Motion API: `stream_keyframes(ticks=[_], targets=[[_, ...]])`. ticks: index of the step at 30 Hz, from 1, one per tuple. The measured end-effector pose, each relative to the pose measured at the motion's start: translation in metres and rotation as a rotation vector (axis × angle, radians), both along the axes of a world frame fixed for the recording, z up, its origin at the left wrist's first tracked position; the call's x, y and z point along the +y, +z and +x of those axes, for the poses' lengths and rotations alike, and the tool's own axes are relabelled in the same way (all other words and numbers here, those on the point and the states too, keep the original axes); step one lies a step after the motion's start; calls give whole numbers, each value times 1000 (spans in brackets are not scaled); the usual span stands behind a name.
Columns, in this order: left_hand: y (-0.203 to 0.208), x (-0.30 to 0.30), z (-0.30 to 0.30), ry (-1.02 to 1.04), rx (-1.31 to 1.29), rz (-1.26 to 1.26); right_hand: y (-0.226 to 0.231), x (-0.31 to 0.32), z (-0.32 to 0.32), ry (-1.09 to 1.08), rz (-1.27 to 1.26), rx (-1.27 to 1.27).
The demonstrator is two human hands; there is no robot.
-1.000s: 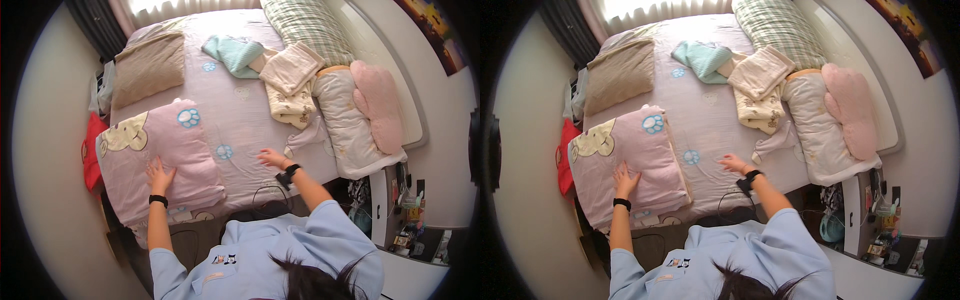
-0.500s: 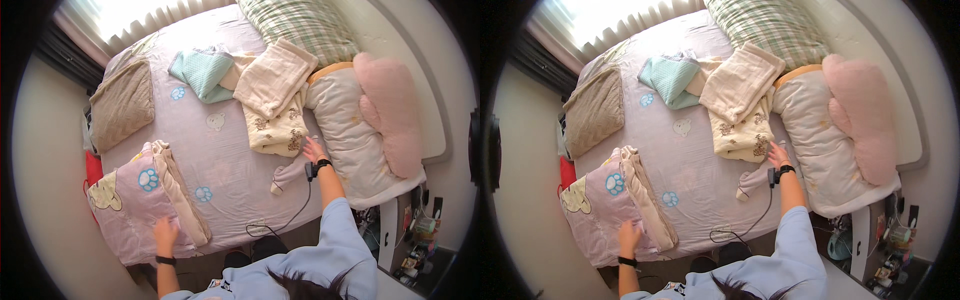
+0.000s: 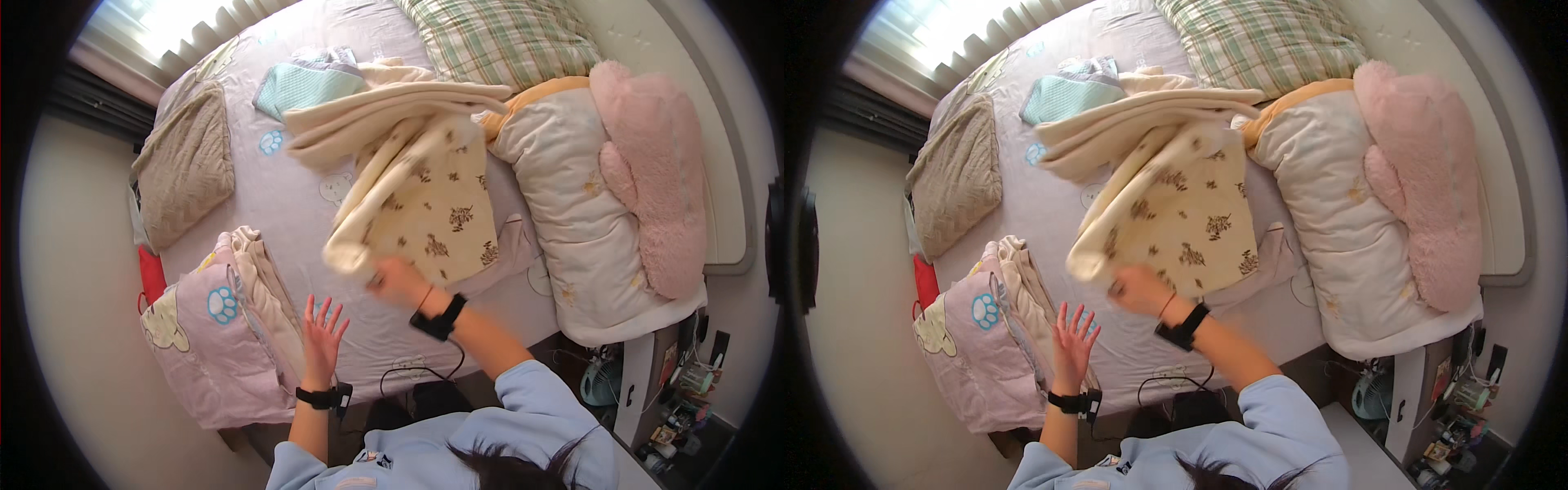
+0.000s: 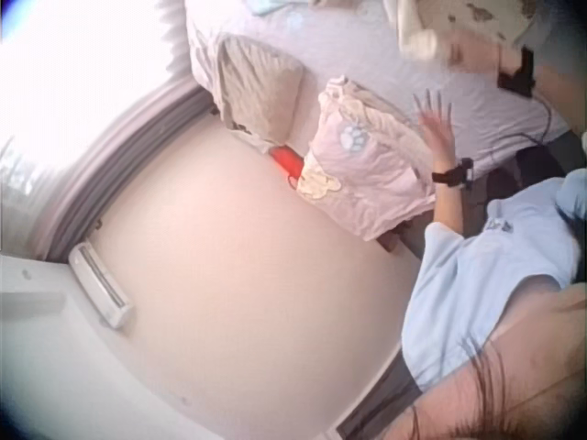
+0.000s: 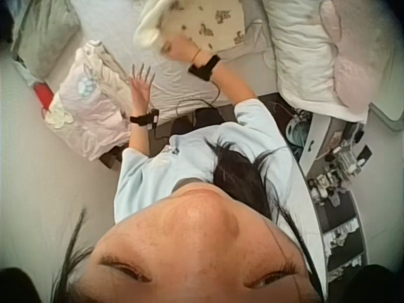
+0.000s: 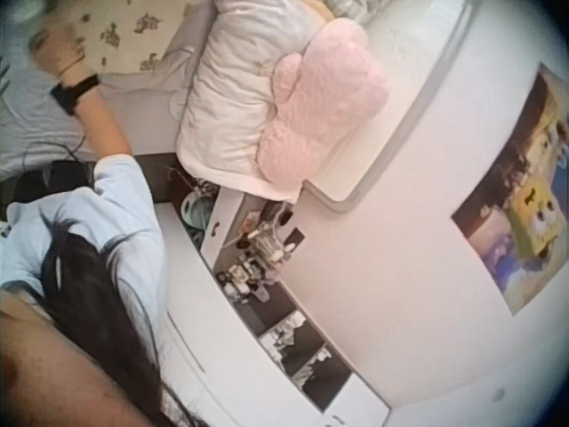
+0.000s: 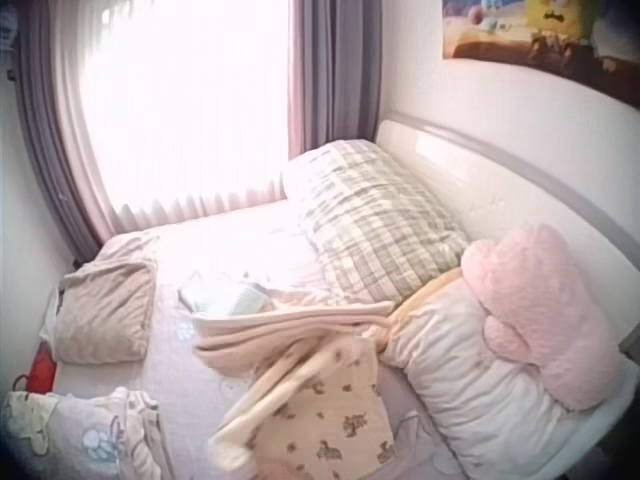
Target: Folding multiple blankets and towels on a bed.
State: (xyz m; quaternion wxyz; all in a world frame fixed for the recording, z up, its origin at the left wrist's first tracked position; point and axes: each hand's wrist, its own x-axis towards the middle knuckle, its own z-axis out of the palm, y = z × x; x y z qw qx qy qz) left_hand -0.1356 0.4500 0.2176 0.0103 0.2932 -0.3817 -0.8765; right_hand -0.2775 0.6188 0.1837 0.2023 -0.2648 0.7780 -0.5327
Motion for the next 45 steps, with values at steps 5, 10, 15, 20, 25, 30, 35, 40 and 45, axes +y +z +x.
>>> stream_keyframes(ticks=[5, 10, 15, 20, 25, 30, 35, 40, 45], targets=[[-70, -49, 48, -15, -188, 190, -29, -43, 118, 515, 145, 95], [-140, -54, 132, -275, -777, -180, -88, 4, 173, 723, 105, -245], [-191, -57, 137, -304, -813, -437, -126, 82, 41, -637, 144, 60], [-184, -50, 91, -295, -810, -423, -140, 151, -35, -667, 428, -489], [-141, -45, 67, -258, -506, -497, -157, 156, -17, -480, 232, -1096], [15, -96, 30, -263, -80, -524, -54, 141, -14, -453, -14, -1042], [189, -185, 4, -302, 270, -710, 162, 124, -11, -339, -465, -558], [375, -251, 46, -160, 376, -958, 336, 63, 43, -277, -711, -422], [461, -318, 177, 21, 234, -1243, 376, -45, 108, -277, -748, -234]])
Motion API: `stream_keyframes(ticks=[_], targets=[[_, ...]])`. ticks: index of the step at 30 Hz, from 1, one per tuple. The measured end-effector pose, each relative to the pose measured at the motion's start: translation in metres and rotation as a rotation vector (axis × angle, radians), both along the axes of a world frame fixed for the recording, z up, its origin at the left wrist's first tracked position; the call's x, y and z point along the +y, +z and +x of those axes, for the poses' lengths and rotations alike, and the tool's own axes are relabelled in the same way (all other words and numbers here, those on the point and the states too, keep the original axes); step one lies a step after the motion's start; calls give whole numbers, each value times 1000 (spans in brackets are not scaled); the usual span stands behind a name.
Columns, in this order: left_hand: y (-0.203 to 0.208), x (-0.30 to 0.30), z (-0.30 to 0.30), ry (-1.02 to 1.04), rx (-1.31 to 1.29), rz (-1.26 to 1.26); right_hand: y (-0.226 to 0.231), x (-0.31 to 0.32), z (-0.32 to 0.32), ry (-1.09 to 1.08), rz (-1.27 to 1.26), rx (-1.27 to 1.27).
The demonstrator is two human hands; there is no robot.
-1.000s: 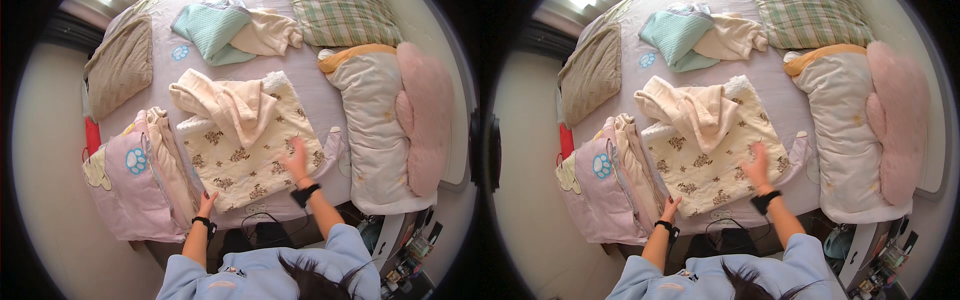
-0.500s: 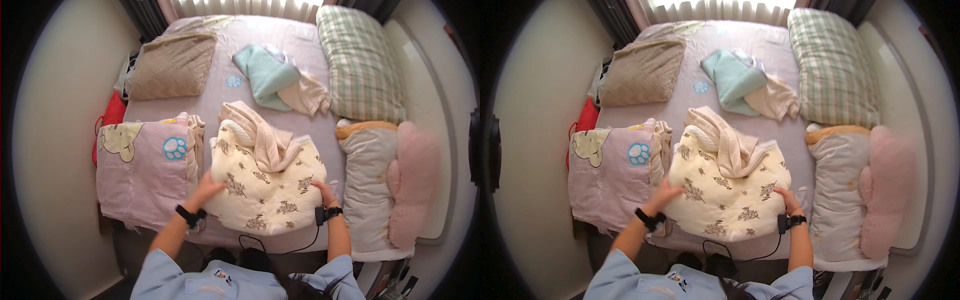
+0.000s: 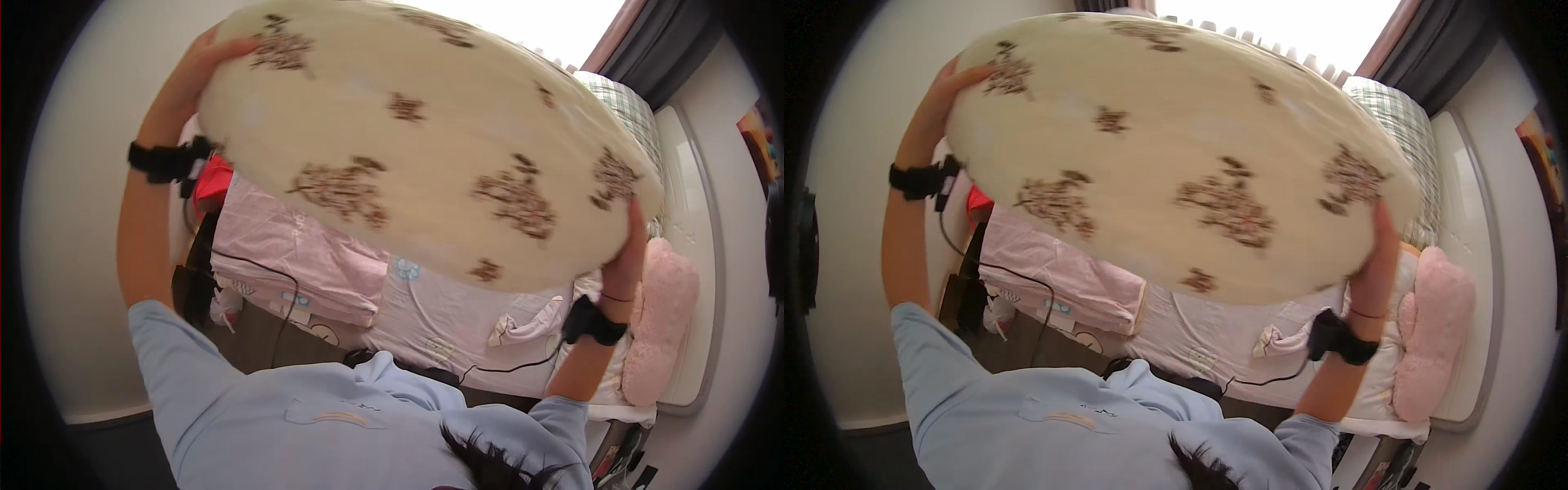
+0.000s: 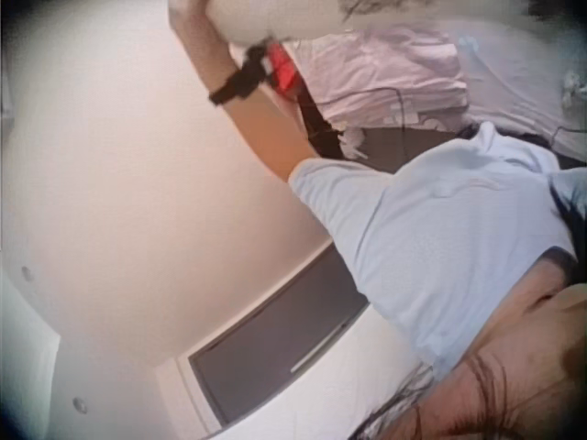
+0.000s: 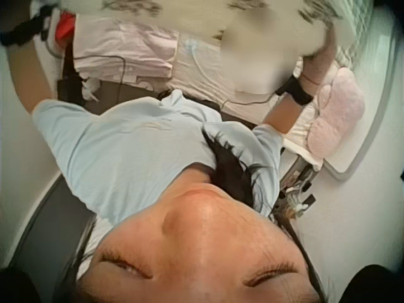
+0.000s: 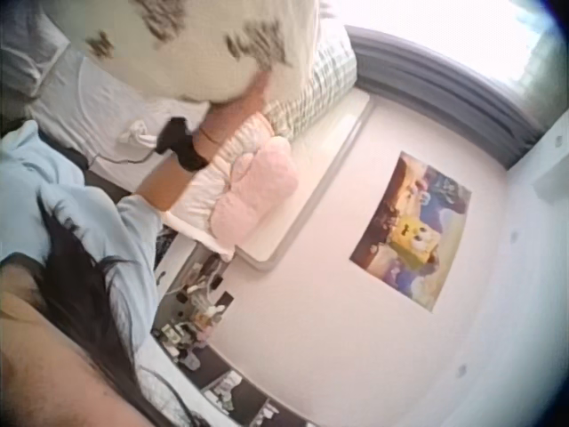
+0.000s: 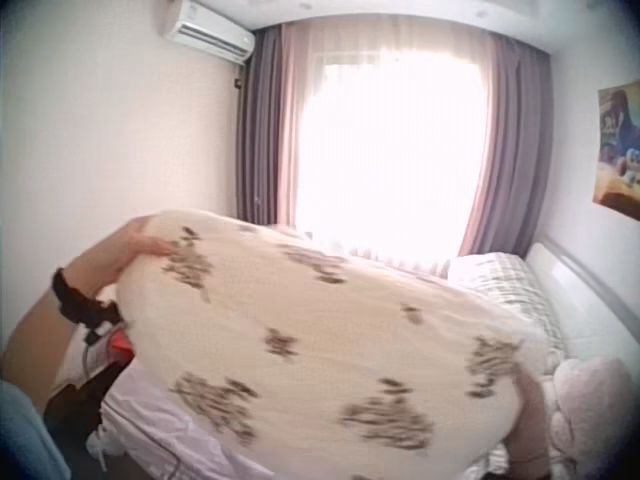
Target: Folding multiple blankets and towels on a bed.
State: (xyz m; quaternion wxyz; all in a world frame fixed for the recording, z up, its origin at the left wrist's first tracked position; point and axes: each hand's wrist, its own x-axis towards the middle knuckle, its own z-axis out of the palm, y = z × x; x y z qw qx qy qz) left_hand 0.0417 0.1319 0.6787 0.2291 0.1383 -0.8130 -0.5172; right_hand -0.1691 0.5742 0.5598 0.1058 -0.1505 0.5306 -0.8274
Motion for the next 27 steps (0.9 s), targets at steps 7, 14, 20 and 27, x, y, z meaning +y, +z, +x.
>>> stream_keyframes(ticks=[7, 14, 20, 27], targets=[[-134, -130, 123, 253, -218, 19, -134, -160, 109, 238, 325, -160], [-410, -174, 244, 304, -923, -670, -388, -195, 149, 326, 706, -450], [-400, -28, 136, 43, -577, -579, -425, 45, 95, 65, 647, -797], [-362, 173, 4, -456, -393, 122, -329, 419, 33, -434, 1075, -808]])
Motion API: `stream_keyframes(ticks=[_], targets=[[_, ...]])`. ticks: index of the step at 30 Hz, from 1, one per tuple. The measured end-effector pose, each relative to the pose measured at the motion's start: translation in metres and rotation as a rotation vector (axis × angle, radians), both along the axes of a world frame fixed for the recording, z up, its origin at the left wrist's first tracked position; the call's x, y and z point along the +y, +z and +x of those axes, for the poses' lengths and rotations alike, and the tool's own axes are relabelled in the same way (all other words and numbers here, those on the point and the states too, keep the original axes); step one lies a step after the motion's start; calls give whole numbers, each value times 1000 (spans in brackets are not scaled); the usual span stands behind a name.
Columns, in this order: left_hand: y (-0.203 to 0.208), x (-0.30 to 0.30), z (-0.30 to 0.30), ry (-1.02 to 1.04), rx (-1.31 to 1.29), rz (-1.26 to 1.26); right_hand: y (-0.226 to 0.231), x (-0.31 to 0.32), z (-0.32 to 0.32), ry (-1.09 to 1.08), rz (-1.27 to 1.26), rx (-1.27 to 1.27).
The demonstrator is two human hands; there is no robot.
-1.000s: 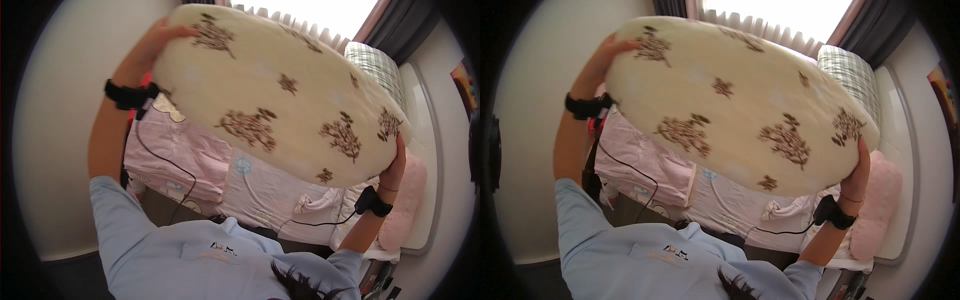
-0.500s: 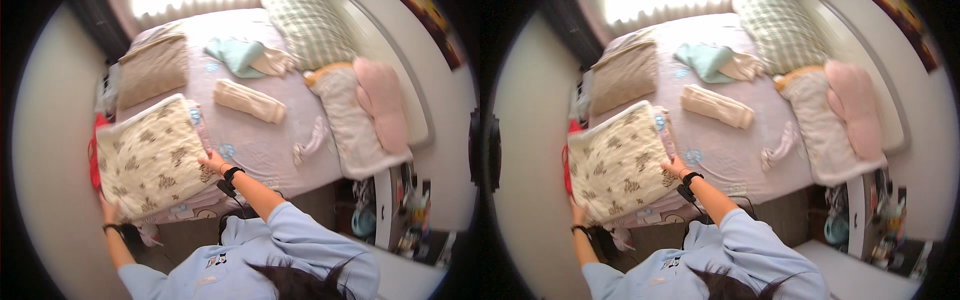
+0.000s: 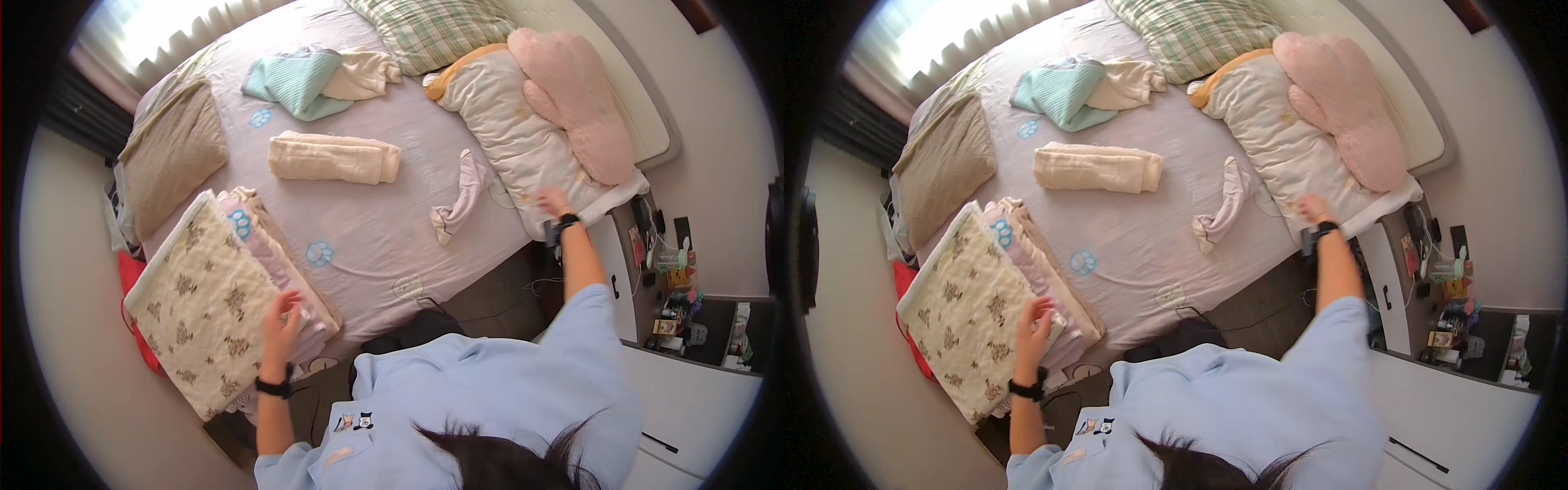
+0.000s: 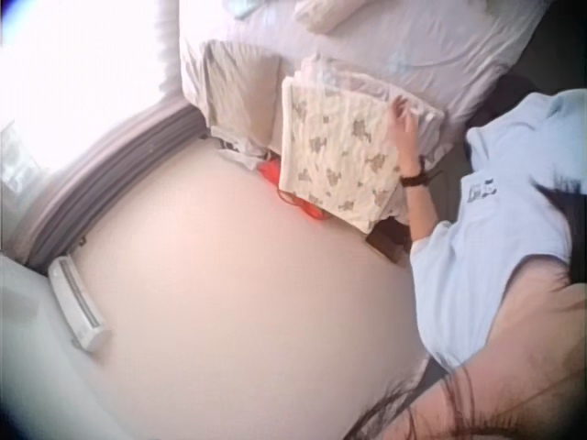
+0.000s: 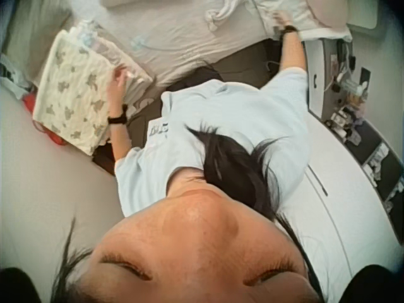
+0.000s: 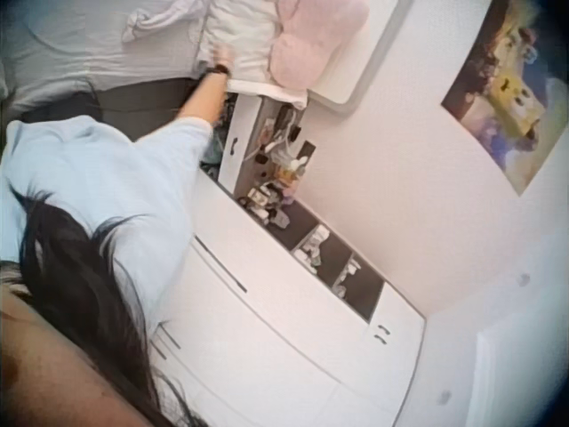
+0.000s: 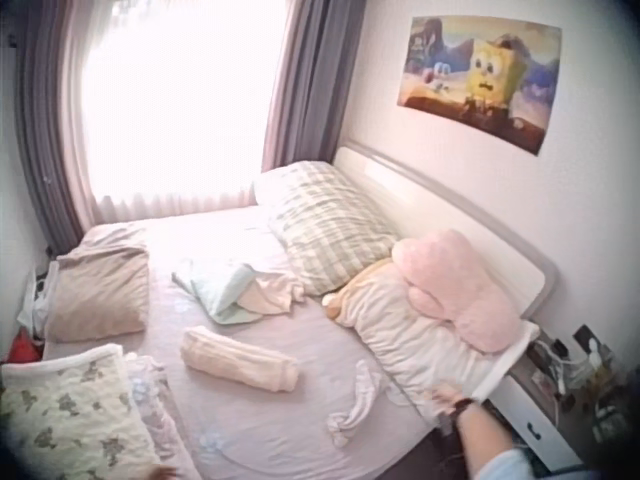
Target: Folding multiple blankets and towels on a bed.
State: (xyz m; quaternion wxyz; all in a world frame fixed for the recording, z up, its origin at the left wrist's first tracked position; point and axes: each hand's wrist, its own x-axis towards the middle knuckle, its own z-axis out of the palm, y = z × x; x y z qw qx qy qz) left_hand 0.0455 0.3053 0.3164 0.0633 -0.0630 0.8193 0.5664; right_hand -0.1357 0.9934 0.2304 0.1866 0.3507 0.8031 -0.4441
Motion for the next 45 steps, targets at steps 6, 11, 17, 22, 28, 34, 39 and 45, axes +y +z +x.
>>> stream_keyframes(ticks=[6, 11, 17, 22, 28, 34, 39, 45], targets=[[-154, 185, -88, -325, -293, 172, 96, 118, -56, 116, 354, 274], [-273, 306, -152, -375, -267, -243, -22, 120, -44, 310, 427, 225], [-345, 358, -199, -338, -412, -169, -176, -54, -23, 108, -74, 30], [-252, 372, -191, -582, -732, 541, -180, -127, -29, -461, -413, -174], [-184, 275, -148, -666, -868, 312, -79, -200, -51, -347, -1307, 22], [-89, 191, -155, -399, -427, 600, 41, -256, -43, 162, -1397, -51], [-14, 186, -172, -131, -153, 672, -1, -310, -5, 996, -422, 671], [44, 148, -130, 30, 524, 98, 45, -352, 23, 760, -663, 555]])
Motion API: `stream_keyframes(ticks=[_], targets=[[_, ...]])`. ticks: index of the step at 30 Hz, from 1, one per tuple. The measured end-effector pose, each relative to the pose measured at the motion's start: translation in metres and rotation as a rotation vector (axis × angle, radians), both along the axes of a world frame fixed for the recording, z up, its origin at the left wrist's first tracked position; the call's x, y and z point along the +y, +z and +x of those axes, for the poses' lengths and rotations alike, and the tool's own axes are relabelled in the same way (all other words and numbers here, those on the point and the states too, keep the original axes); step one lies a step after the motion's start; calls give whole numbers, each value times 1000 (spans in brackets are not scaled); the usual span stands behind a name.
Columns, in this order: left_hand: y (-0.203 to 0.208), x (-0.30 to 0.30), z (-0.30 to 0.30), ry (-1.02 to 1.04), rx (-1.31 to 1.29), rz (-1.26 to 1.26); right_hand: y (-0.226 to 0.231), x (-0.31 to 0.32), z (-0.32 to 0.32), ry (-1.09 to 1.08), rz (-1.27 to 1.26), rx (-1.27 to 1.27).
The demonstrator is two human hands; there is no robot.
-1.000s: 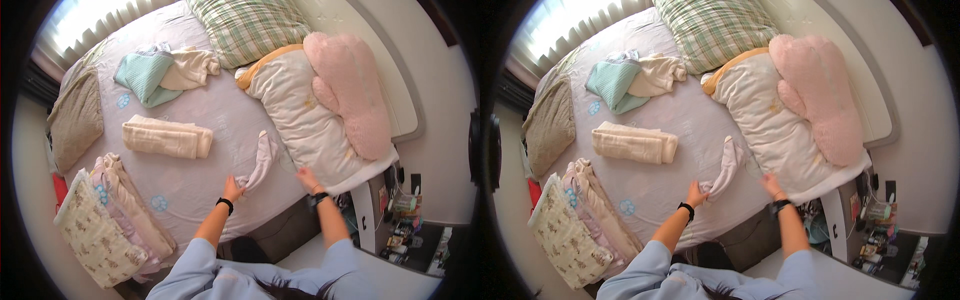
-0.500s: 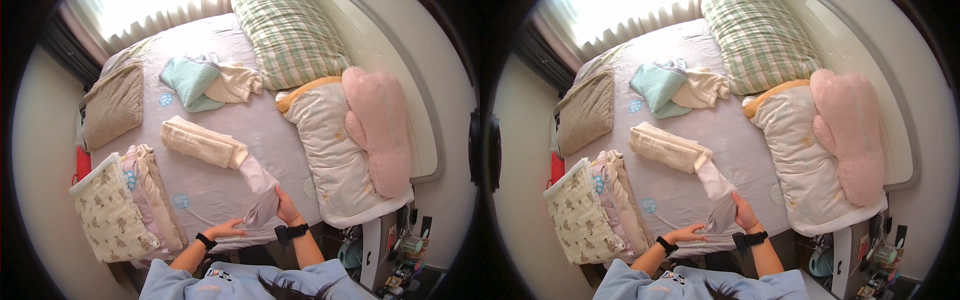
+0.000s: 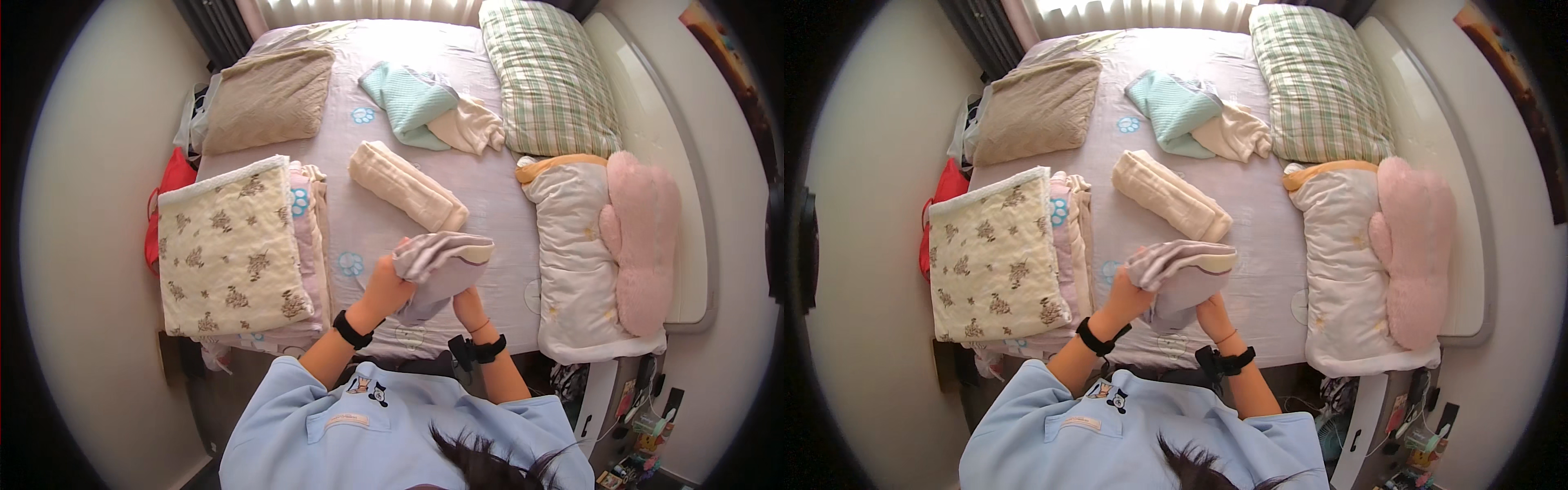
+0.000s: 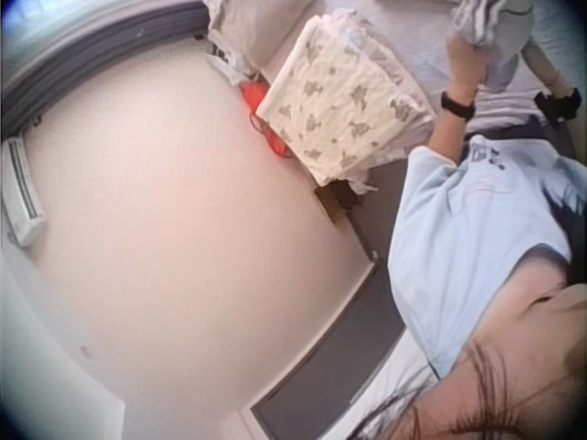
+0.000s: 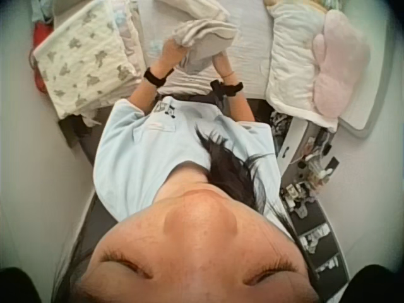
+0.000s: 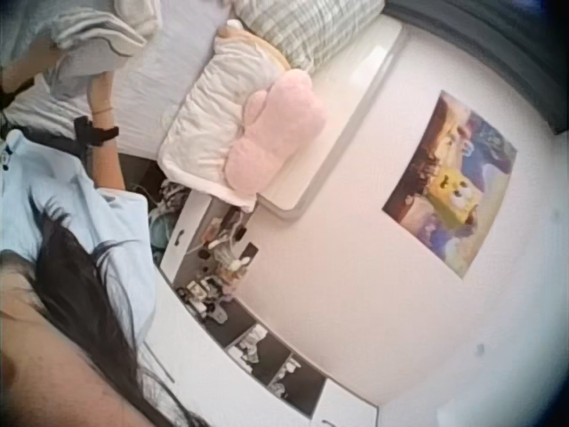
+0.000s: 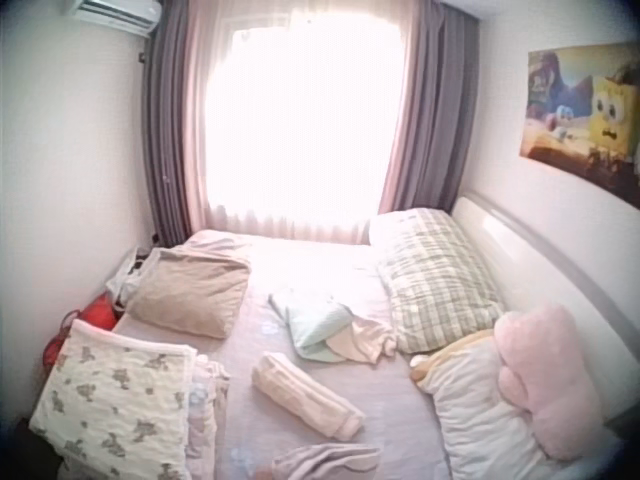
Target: Folding multiple blankets and towels on a bed.
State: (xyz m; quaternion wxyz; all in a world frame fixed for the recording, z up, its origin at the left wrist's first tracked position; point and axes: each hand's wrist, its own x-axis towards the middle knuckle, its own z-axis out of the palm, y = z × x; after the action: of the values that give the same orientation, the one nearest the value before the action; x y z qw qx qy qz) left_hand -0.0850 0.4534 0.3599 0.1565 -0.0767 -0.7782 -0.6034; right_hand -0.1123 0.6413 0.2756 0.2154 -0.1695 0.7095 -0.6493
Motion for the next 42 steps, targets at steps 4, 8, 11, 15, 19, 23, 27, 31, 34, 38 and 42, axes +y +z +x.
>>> stream_keyframes(ticks=[4, 8, 11, 15, 19, 23, 27, 31, 34, 38, 42], targets=[[38, -60, 43, 115, 79, -92, 68, -42, 20, 121, -319, -326], [86, -118, 92, 156, 34, 73, 128, -89, 32, 354, -6, -139], [109, -162, 140, 250, 48, 128, 161, -130, 30, 312, -41, -5], [113, -217, 191, 506, 126, 231, 234, -237, 28, 322, -37, 396], [132, -296, 205, 794, 215, 365, 251, -367, 9, 484, 209, 637], [25, -416, 258, 1028, 182, 149, 165, -457, 8, 514, 133, 636], [-126, -466, 363, 1096, -353, 741, 62, -435, 20, 771, 324, 533], [-149, -410, 358, 1083, -294, 1183, -32, -303, -24, 518, 599, 208], [-139, -375, 315, 792, -465, 1200, -122, -152, -83, 50, 601, 28], [-148, -331, 288, 878, -571, 1193, -189, -29, -99, -144, 1138, -52], [-125, -304, 237, 892, -447, 1360, -232, 23, -119, -157, 1124, -256]])
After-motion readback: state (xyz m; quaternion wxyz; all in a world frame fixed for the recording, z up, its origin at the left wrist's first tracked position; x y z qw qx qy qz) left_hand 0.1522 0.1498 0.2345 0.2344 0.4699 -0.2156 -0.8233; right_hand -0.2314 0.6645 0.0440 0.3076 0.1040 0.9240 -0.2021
